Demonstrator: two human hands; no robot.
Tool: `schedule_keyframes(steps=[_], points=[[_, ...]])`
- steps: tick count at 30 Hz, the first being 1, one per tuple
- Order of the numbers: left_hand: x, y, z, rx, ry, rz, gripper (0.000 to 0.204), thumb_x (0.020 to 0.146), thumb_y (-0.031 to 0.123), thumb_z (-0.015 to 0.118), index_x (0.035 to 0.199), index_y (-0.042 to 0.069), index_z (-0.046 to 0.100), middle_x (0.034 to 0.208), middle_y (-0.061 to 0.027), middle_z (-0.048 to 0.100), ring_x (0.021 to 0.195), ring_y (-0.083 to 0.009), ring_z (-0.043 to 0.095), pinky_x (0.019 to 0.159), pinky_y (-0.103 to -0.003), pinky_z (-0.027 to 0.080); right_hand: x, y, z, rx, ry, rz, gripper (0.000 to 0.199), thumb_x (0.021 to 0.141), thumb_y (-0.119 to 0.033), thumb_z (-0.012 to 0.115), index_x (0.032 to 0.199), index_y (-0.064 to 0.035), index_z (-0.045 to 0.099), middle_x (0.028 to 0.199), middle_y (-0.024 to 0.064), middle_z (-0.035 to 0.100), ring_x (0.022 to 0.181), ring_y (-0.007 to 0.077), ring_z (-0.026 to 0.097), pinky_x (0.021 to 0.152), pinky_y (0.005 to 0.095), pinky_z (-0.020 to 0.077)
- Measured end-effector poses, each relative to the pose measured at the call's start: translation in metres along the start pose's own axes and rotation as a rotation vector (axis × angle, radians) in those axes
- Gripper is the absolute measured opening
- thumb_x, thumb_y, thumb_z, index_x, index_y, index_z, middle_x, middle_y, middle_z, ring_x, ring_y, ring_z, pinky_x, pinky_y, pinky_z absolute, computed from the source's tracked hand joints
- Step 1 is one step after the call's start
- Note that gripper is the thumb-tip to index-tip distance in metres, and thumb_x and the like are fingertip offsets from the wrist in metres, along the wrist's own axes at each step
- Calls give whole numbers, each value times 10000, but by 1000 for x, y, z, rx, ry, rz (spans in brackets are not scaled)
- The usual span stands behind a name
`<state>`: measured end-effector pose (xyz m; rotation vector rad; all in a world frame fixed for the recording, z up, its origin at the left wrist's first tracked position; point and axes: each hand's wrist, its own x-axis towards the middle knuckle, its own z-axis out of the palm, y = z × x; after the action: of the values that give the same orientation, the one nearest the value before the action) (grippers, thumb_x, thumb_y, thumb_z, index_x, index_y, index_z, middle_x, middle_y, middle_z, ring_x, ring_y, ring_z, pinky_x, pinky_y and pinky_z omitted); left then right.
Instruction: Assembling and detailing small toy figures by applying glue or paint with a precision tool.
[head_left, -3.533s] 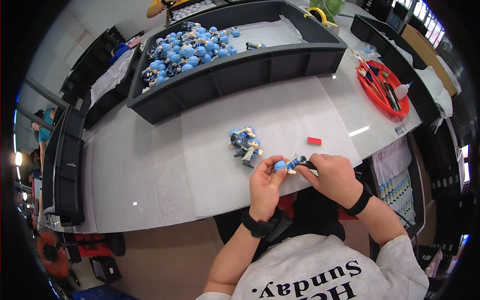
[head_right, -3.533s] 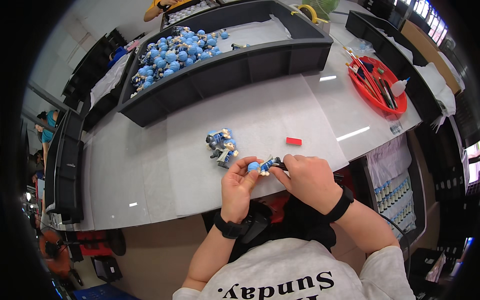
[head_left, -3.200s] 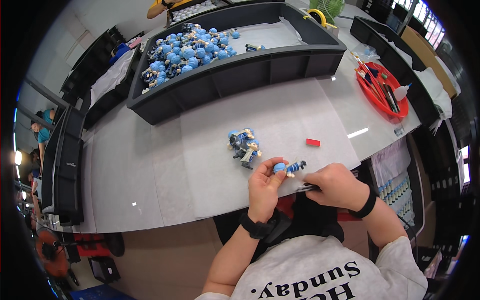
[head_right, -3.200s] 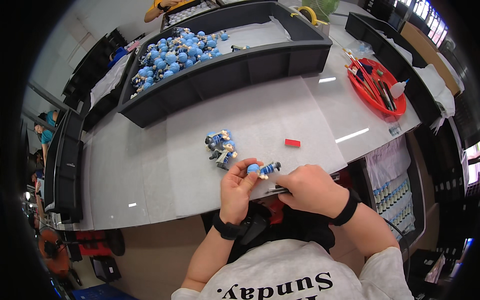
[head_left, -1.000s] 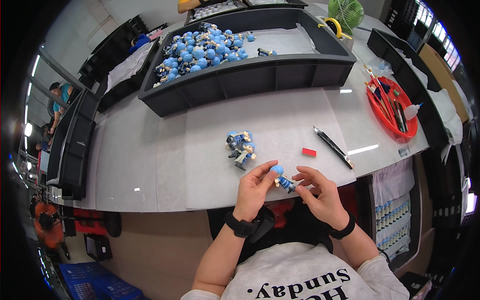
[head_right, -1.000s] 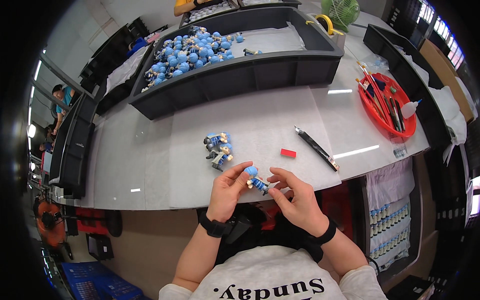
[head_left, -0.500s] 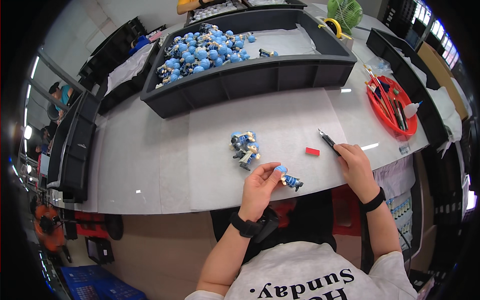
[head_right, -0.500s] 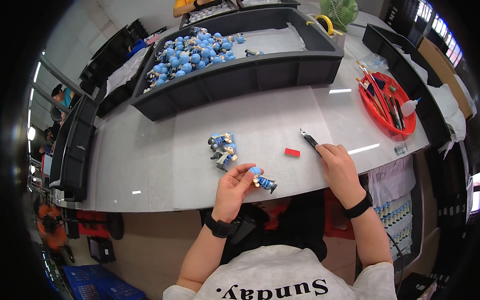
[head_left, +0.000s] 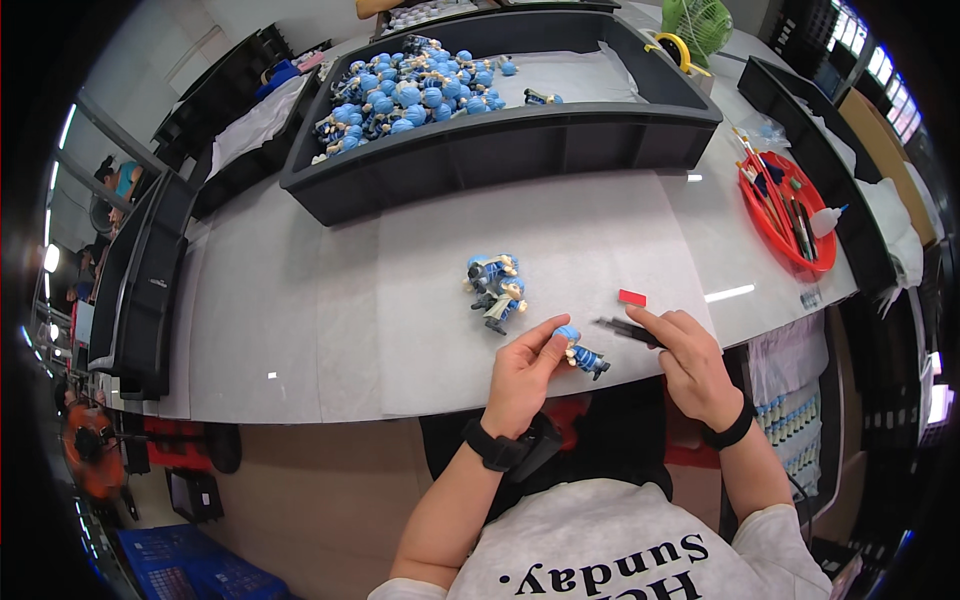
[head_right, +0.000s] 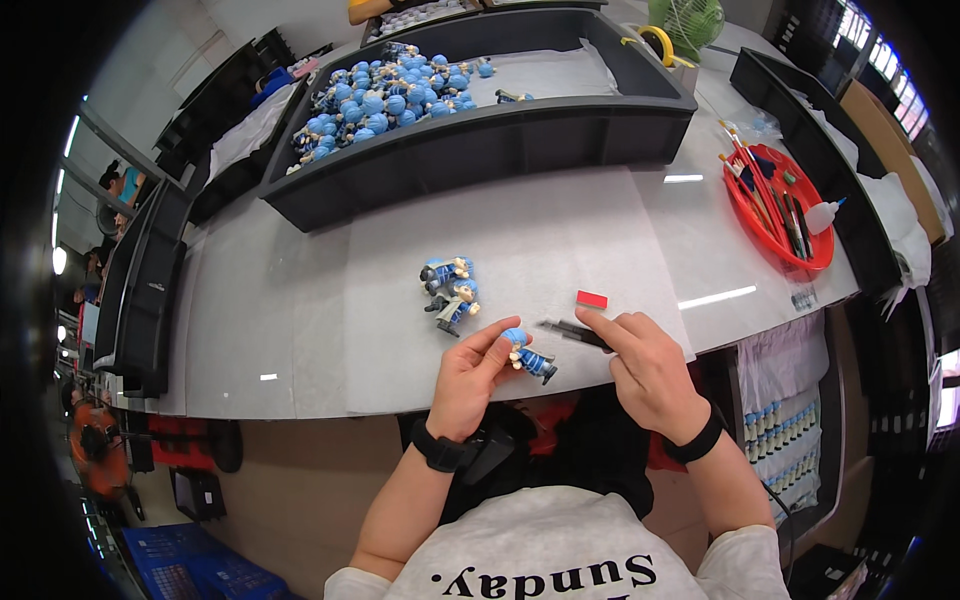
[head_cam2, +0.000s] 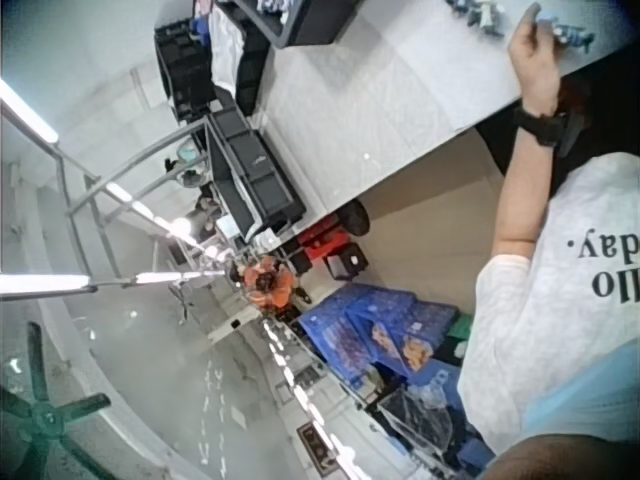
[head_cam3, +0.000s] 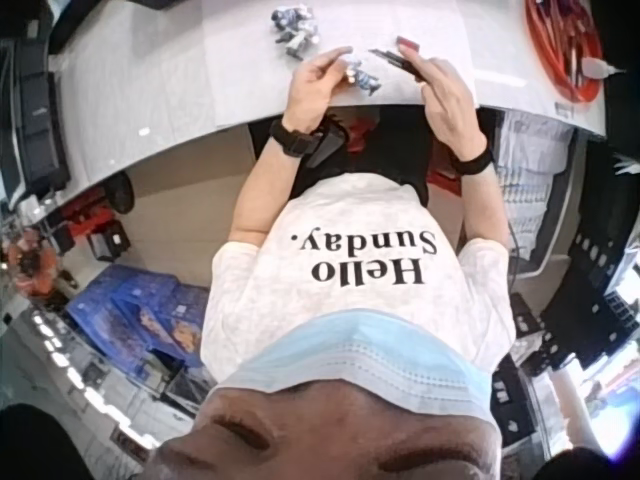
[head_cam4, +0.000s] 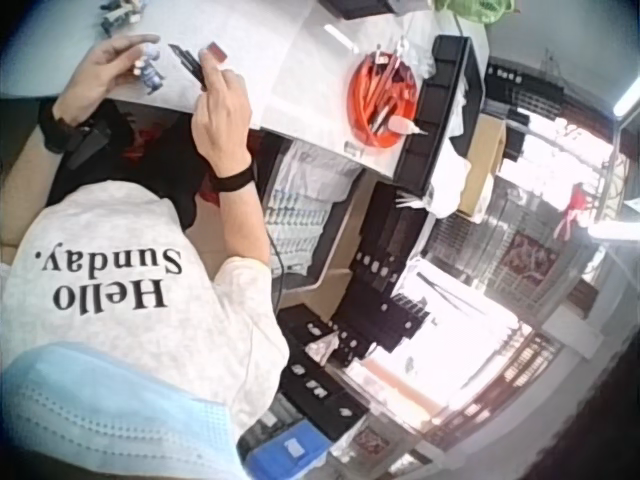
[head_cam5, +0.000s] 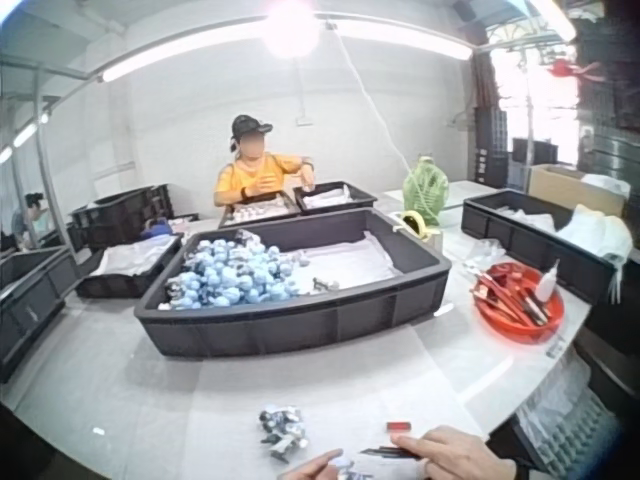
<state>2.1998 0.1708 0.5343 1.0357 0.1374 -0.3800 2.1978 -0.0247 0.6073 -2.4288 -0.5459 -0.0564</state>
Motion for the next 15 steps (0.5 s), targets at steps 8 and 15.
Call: schedule_keyframes(steps=[8, 15], points=[[2, -2, -2, -31, -18, -23, 318, 897, 141, 468, 1167, -27, 476, 992, -109, 589, 864, -125, 571, 796, -274, 480, 5, 10, 6, -73, 24, -51, 273, 775, -77, 578, 1038, -15, 540, 747, 117, 537, 683, 270, 521, 600, 323, 411], [1, 0, -2, -22, -28, -19, 317, 895, 146, 472, 1166, -19, 483, 988, -100, 593, 867, -117, 564, 807, -265, 473, 10, -2, 12, -84, -3, -97, 145, 746, -54, 604, 886, -59, 568, 678, 75, 522, 618, 239, 532, 540, 323, 424]])
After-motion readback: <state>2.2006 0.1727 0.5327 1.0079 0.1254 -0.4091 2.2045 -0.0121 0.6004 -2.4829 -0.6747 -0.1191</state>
